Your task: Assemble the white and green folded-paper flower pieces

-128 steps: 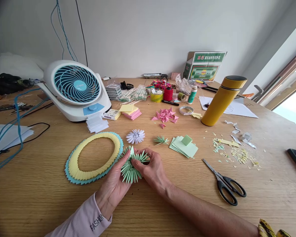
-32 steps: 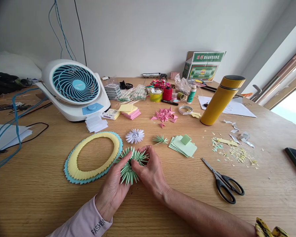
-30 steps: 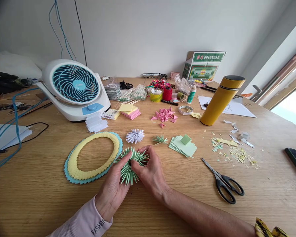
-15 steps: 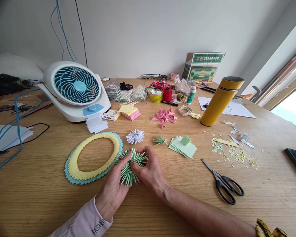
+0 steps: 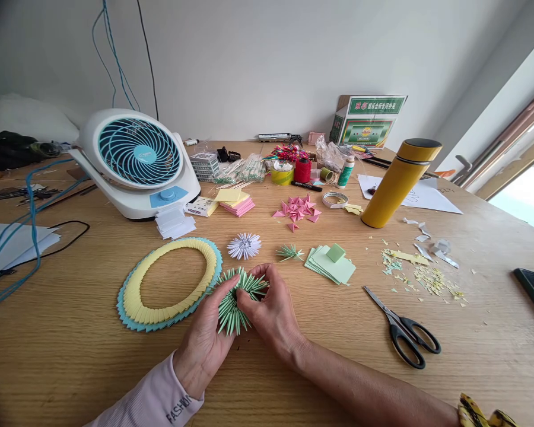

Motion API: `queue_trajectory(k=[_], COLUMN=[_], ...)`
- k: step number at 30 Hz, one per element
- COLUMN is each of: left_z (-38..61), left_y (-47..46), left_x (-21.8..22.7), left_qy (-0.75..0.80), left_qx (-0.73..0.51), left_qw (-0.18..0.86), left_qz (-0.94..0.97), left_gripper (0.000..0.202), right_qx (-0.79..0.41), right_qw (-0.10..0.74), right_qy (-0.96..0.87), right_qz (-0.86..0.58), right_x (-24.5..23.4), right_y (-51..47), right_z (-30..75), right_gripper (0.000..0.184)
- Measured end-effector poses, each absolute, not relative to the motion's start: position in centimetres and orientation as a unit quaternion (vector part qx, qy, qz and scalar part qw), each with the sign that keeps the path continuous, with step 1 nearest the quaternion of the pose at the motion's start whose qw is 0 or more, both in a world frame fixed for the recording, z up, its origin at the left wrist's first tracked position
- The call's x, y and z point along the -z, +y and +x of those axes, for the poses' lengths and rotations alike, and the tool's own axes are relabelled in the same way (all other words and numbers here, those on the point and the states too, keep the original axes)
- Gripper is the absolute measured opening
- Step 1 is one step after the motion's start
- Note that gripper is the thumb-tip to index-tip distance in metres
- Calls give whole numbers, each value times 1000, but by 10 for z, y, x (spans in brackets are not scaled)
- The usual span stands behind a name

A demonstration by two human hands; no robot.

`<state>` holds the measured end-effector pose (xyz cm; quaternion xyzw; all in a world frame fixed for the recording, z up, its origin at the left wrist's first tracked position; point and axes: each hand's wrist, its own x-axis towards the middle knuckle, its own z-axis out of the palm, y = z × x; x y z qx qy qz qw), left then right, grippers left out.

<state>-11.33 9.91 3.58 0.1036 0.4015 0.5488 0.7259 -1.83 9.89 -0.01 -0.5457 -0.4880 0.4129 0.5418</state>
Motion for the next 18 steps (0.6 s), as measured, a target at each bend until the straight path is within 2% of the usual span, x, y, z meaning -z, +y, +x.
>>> queue_trajectory(k=[9, 18], left_z=[-114, -114], left_y=[98, 100], left_x=[-31, -30], left_qy=[435, 400], left_qx=[-544, -541], left_qw=[712, 737], left_qz=[87, 68], left_gripper=[14, 9], right_qx=[-417, -442], right_qw=[548, 549], right_qy=[-481, -481], right_qz=[-542, -521], right_x=[-5, -11], right_y=[102, 101], right_z=[-17, -14], right_gripper=[28, 26])
